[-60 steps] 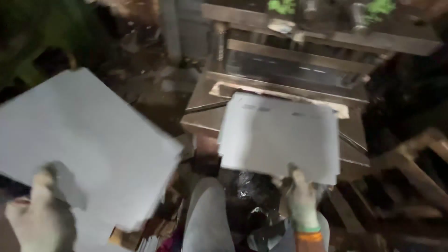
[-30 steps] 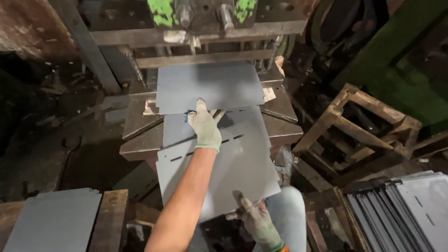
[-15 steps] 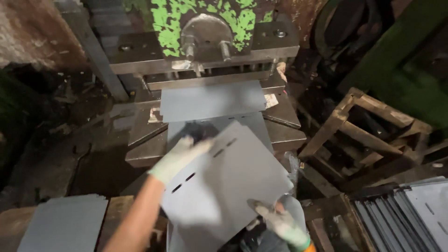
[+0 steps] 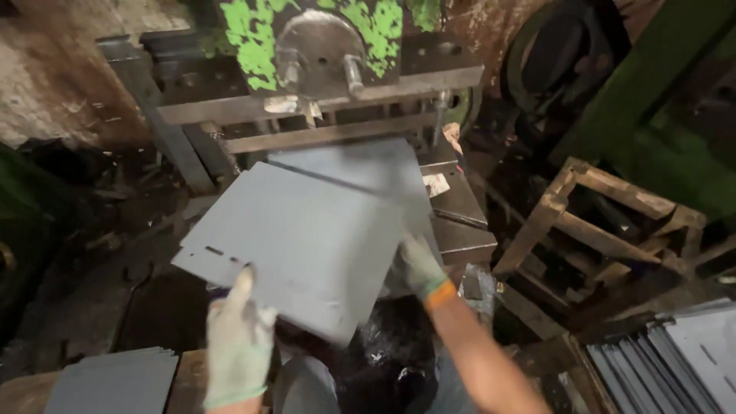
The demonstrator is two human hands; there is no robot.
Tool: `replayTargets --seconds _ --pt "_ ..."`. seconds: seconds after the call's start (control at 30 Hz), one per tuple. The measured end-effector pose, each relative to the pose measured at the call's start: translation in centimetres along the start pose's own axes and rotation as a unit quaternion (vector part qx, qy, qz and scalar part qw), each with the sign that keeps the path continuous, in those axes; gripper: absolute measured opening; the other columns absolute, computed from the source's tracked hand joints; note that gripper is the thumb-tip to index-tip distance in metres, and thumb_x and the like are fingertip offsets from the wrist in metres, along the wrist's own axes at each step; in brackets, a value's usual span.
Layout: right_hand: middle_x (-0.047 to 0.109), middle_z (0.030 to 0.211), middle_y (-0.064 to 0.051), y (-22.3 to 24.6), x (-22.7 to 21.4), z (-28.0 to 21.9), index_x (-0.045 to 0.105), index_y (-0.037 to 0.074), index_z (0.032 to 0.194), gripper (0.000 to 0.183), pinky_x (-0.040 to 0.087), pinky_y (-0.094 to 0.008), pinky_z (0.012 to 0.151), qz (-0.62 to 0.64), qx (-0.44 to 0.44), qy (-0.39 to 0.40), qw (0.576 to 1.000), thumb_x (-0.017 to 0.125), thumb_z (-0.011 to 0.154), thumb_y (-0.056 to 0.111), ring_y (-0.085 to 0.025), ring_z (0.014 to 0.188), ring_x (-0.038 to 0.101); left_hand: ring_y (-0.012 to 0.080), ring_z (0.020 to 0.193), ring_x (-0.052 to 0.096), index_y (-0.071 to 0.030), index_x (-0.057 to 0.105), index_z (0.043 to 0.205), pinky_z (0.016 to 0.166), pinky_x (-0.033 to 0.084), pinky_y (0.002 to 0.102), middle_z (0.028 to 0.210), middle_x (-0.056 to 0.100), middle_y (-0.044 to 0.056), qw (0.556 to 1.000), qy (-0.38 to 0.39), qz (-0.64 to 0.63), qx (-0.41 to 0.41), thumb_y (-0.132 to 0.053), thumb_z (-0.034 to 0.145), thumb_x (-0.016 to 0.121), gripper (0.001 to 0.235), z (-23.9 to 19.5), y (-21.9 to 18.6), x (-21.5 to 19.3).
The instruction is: The recorder is using a hydraulic press or similar machinery to process metal sheets.
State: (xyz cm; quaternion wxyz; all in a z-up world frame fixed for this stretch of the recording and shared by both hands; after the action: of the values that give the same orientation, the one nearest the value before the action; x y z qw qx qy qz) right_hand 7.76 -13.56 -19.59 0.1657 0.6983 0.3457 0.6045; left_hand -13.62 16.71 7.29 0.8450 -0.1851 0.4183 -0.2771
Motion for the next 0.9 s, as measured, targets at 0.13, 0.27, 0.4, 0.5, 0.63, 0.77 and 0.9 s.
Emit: replayTargets --seconds 0.13,0.27,0.4,0.5,0.63,0.77,0.9 --pt "0.068 0.123 -0.011 0.9 8.2 -18.0 0.06 -0.004 0.132 0.046 0.06 -0.044 0.086 -0.036 -0.066 -0.055 0.996 0.067 0.093 0.021 -0.024 0.104 0.064 0.0096 0.062 0.044 -0.005 0.054 0.092 0.057 0.041 0.031 0.073 0.046 -0.003 0.671 -0.096 -0.614 -0.403 -0.019 0.098 0.072 0.024 4.1 2.9 11.1" --pt "0.069 0.134 -0.014 -4.2 2.6 -23.3 0.053 0.001 0.141 0.053 0.058 -0.045 0.087 -0.063 -0.051 -0.115 0.99 0.065 0.092 0.018 -0.029 0.124 0.065 0.0239 0.087 0.06 -0.006 0.046 0.118 0.084 0.058 0.047 0.108 0.055 0.009 0.588 -0.106 -0.665 -0.447 -0.016 0.094 0.065 0.032 7.6 2.2 21.3" --pt "0.064 0.13 -0.011 -8.4 -2.3 -25.0 0.036 0.026 0.152 0.071 0.064 -0.055 0.066 -0.017 -0.026 -0.118 0.993 0.062 0.087 0.015 -0.028 0.119 0.066 0.0382 0.105 0.066 -0.005 0.032 0.122 0.091 0.062 0.057 0.122 0.055 0.018 0.574 -0.127 -0.673 -0.449 -0.021 0.096 0.06 0.041 8.7 0.5 24.3" --pt "0.066 0.13 -0.018 -8.4 -1.4 -25.4 0.041 0.014 0.144 0.059 0.065 -0.054 0.065 -0.043 -0.002 -0.094 0.995 0.06 0.089 0.007 -0.034 0.115 0.069 0.0371 0.105 0.068 -0.003 0.034 0.117 0.089 0.064 0.054 0.121 0.057 0.017 0.585 -0.116 -0.668 -0.446 -0.02 0.097 0.059 0.036 8.8 0.4 24.0" --pt "0.063 0.133 -0.019 -8.3 -0.5 -26.5 0.043 0.005 0.145 0.051 0.066 -0.05 0.071 0.006 -0.045 -0.025 0.999 0.059 0.097 0.004 -0.035 0.113 0.067 0.0372 0.1 0.069 0.0 0.039 0.115 0.086 0.064 0.056 0.114 0.06 0.018 0.602 -0.117 -0.663 -0.43 -0.021 0.098 0.059 0.034 8.6 0.8 24.0" --pt "0.067 0.124 -0.02 -8.5 -2.0 -26.5 0.047 0.013 0.139 0.056 0.065 -0.054 0.062 0.003 -0.007 -0.105 0.994 0.063 0.087 -0.001 -0.034 0.113 0.069 0.0366 0.099 0.07 0.0 0.039 0.114 0.085 0.064 0.054 0.113 0.061 0.018 0.617 -0.118 -0.661 -0.411 -0.021 0.096 0.061 0.035 9.1 0.9 24.2" --pt "0.067 0.128 -0.025 -8.9 -4.7 -26.9 0.048 0.004 0.137 0.055 0.065 -0.057 0.062 -0.038 0.023 -0.141 0.989 0.066 0.086 0.001 -0.037 0.116 0.07 0.0386 0.096 0.07 -0.002 0.037 0.114 0.084 0.064 0.055 0.111 0.062 0.02 0.614 -0.122 -0.656 -0.422 -0.024 0.093 0.063 0.04 8.9 1.1 24.2"
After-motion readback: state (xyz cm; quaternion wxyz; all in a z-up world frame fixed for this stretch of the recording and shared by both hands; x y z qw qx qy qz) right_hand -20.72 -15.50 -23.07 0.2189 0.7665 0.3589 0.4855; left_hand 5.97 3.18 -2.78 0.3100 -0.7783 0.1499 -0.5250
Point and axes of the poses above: each hand's wrist, its own z-axis towards the middle knuckle, its own x-axis out of the palm, y = z × x, the point moved 7 cm from there along z, towards the middle knuckle
